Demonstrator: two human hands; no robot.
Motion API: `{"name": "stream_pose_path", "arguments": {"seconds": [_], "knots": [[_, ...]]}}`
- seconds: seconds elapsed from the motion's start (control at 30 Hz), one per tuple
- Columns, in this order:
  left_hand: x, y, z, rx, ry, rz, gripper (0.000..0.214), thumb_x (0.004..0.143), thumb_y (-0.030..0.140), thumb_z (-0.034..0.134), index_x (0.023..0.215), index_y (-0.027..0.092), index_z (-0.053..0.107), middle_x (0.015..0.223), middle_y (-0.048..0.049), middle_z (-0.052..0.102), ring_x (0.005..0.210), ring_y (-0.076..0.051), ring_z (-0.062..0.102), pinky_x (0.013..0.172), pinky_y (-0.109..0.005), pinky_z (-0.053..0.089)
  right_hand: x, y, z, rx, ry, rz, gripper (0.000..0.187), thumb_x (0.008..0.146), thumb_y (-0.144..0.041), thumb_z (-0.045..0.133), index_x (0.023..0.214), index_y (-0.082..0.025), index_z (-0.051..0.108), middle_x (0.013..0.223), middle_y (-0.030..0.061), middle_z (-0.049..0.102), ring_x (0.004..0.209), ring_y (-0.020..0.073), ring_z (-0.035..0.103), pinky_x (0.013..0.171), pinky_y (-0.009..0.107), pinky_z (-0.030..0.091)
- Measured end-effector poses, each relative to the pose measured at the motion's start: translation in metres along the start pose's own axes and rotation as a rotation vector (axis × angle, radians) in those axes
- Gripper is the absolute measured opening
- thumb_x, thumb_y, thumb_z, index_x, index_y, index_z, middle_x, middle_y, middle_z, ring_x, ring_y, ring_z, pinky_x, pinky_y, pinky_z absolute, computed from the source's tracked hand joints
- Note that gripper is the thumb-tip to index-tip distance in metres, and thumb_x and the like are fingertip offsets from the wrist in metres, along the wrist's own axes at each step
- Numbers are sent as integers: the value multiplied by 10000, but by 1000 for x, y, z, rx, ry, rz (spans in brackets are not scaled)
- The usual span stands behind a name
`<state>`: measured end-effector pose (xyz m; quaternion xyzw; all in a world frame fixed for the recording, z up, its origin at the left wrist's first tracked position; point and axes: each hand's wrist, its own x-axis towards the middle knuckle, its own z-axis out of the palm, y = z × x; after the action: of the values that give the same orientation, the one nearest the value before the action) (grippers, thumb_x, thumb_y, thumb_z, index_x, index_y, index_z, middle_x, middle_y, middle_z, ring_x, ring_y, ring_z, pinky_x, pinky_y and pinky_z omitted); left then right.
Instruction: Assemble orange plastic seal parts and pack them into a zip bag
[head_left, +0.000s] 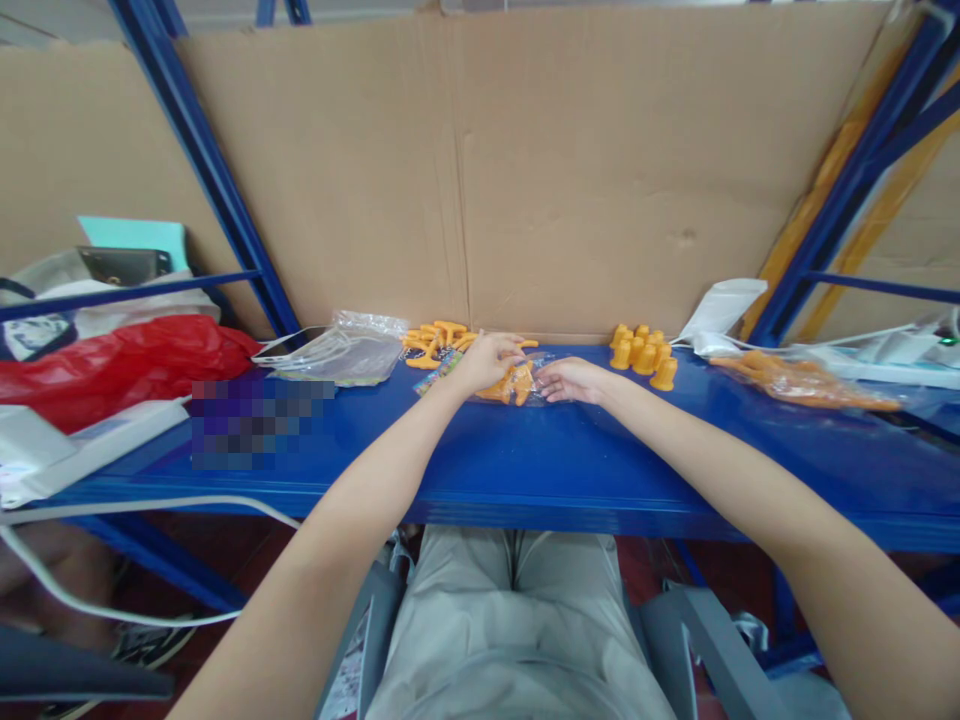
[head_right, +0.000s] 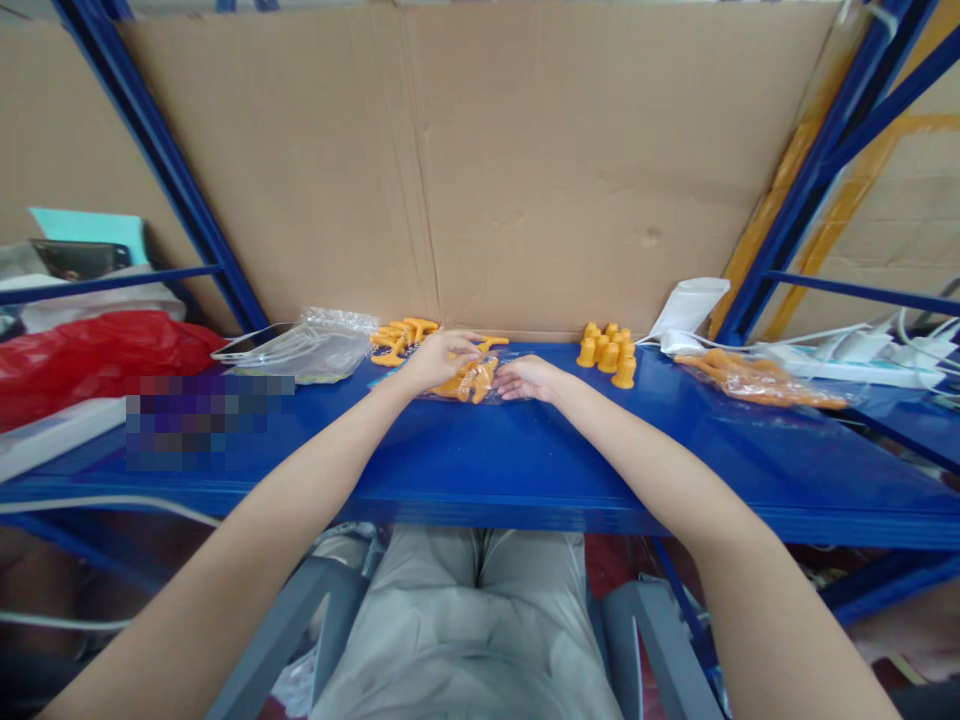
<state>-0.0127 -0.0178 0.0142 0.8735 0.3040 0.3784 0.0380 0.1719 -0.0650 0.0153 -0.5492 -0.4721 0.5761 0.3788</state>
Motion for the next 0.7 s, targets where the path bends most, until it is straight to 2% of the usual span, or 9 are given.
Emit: {"name": "stream_pose_path", "arguments": {"seconds": [0.17, 0.3, 0.4, 0.5, 0.7], "knots": [[0, 0, 1, 0, -9, 1, 129, 818, 160, 649, 846, 199, 769, 1142, -70, 728, 1103, -227, 656, 1046, -441, 448, 6, 4, 1, 72, -6, 33, 215, 908, -43, 503, 727, -120, 590, 535, 7, 622, 404, 63, 513, 455, 170, 458], [-1, 1, 1, 18, -11, -17, 143, 815, 139, 646, 847, 207, 769, 1154, -63, 725, 1120, -229, 648, 1089, -480, 401, 8, 4, 1, 43, -71, 36, 213, 912, -51, 487, 739, -116, 591, 565, 8, 635, 360, 44, 437, 366, 156, 346], [-1, 1, 1, 31, -14, -17, 151, 815, 138, 643, 851, 212, 769, 1161, -58, 723, 1123, -227, 647, 1095, -486, 393, 8, 3, 1, 32, -86, 40, 216, 915, -57, 489, 731, -127, 580, 570, 3, 632, 355, 39, 418, 359, 154, 315], [-1, 1, 1, 32, -17, 4, 167, 807, 119, 632, 840, 208, 770, 1146, -56, 728, 1107, -220, 656, 1066, -449, 434, 7, 2, 1, 24, -95, 37, 201, 906, -66, 515, 728, -137, 576, 570, -7, 621, 369, 40, 431, 382, 153, 338], [0, 0, 3, 28, -10, 27, 203, 801, 97, 603, 829, 208, 770, 1116, -42, 738, 1065, -201, 675, 1017, -396, 485, 6, 3, 1, 15, -62, -39, 120, 862, -51, 577, 788, -142, 602, 604, -9, 622, 468, 71, 549, 485, 181, 469]]}}
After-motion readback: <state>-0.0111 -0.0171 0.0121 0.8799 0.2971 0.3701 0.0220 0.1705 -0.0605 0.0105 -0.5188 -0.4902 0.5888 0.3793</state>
